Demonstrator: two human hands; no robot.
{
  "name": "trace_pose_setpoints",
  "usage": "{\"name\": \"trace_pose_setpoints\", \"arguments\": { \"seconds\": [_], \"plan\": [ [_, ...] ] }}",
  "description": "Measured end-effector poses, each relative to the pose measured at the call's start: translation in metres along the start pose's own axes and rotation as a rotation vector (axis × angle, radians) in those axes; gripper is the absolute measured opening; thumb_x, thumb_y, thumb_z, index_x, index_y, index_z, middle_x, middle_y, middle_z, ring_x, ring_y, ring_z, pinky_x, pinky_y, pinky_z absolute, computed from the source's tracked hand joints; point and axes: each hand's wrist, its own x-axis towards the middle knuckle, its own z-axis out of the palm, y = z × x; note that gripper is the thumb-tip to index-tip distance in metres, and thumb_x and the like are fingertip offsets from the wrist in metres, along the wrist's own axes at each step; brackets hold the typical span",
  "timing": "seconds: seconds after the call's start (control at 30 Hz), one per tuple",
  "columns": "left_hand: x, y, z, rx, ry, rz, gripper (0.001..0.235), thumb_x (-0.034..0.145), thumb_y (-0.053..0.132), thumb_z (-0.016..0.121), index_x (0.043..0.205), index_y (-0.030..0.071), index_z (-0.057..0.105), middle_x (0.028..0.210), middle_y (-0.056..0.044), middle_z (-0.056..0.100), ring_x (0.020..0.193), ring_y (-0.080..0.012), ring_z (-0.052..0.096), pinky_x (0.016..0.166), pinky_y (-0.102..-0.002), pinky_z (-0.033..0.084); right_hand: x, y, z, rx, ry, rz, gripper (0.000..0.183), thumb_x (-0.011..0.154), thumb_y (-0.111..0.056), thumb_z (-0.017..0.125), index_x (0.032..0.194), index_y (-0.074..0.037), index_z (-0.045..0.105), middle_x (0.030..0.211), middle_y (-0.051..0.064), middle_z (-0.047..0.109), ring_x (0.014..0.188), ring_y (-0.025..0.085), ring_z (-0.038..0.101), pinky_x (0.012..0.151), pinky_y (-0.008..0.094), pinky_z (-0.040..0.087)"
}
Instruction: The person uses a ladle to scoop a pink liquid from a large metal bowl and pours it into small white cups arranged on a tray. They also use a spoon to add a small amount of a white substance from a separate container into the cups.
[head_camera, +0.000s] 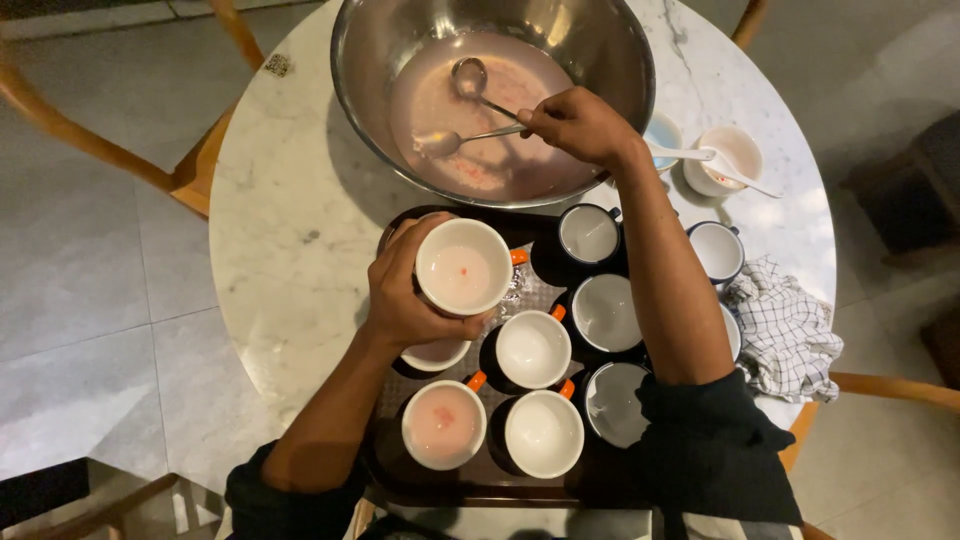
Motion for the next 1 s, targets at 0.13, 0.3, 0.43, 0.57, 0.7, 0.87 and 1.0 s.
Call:
{"name": "trace_pose_setpoints", "arguments": {
  "seconds": [0.13, 0.3, 0.43, 0.57, 0.7, 0.87, 1.0],
  "plan": [
    [0.002, 0.001, 0.000, -0.011, -0.011, -0.011, 0.091, 0.063, 0.047, 0.088, 0.130, -0.005, 0.056, 0.123, -0.018, 0.067, 0.109, -0.0359, 0.068, 0.100, -0.046, 0.054, 0.004, 0.006, 0.002, 0.018, 0.037, 0.016, 0.049, 0.105, -0.050, 0.058, 0.091, -0.008, 0.078, 0.062, -0.002, 0.045, 0.059, 0.012, 0.036, 0.057, 0.031, 0.031],
    [0.001, 0.001, 0.001, 0.003, -0.008, -0.002, 0.091, 0.061, 0.045, 0.089, 0.129, -0.006, 0.057, 0.123, -0.019, 0.068, 0.108, -0.0353, 0.068, 0.101, -0.046, 0.053, 0.000, 0.003, 0.001, 0.053, 0.024, 0.035, 0.047, 0.107, -0.047, 0.058, 0.088, -0.008, 0.076, 0.056, -0.003, 0.042, 0.054, 0.010, 0.035, 0.056, 0.030, 0.031],
    [0.002, 0.000, 0.001, 0.008, -0.011, -0.003, 0.091, 0.061, 0.046, 0.090, 0.129, -0.005, 0.057, 0.122, -0.018, 0.068, 0.110, -0.0359, 0.068, 0.101, -0.046, 0.054, 0.002, 0.003, -0.001, 0.076, 0.002, 0.020, 0.044, 0.109, -0.042, 0.055, 0.096, -0.007, 0.079, 0.056, -0.004, 0.041, 0.053, 0.009, 0.034, 0.055, 0.028, 0.031],
    [0.000, 0.000, 0.002, -0.005, -0.013, -0.018, 0.091, 0.061, 0.045, 0.088, 0.129, -0.005, 0.056, 0.123, -0.019, 0.067, 0.111, -0.0365, 0.068, 0.101, -0.045, 0.054, 0.000, -0.001, 0.000, 0.101, 0.021, 0.072, 0.039, 0.108, -0.037, 0.054, 0.098, -0.010, 0.080, 0.065, -0.002, 0.052, 0.057, 0.010, 0.043, 0.060, 0.028, 0.036],
    [-0.001, 0.000, 0.003, 0.003, -0.011, -0.025, 0.091, 0.060, 0.043, 0.090, 0.130, -0.004, 0.056, 0.123, -0.017, 0.068, 0.111, -0.0357, 0.067, 0.102, -0.045, 0.054, -0.001, -0.001, 0.001, 0.227, 0.019, 0.094, 0.041, 0.110, -0.033, 0.052, 0.091, -0.005, 0.074, 0.063, -0.001, 0.048, 0.054, 0.008, 0.040, 0.054, 0.025, 0.033],
    [0.001, -0.001, 0.002, -0.005, 0.005, -0.001, 0.090, 0.062, 0.044, 0.090, 0.129, -0.006, 0.056, 0.120, -0.018, 0.068, 0.105, -0.0351, 0.068, 0.096, -0.045, 0.056, -0.007, -0.008, 0.000, 0.298, 0.041, 0.092, 0.042, 0.113, -0.031, 0.050, 0.086, -0.005, 0.069, 0.058, -0.001, 0.044, 0.051, 0.008, 0.037, 0.051, 0.025, 0.032],
    [-0.001, -0.003, 0.003, 0.016, 0.006, 0.009, 0.091, 0.062, 0.044, 0.091, 0.130, -0.006, 0.057, 0.120, -0.018, 0.068, 0.106, -0.0356, 0.068, 0.097, -0.045, 0.056, -0.007, -0.005, -0.002, 0.272, 0.077, 0.076, 0.044, 0.113, -0.033, 0.050, 0.079, -0.012, 0.068, 0.058, -0.005, 0.041, 0.051, 0.006, 0.034, 0.054, 0.025, 0.031]
  ]
}}
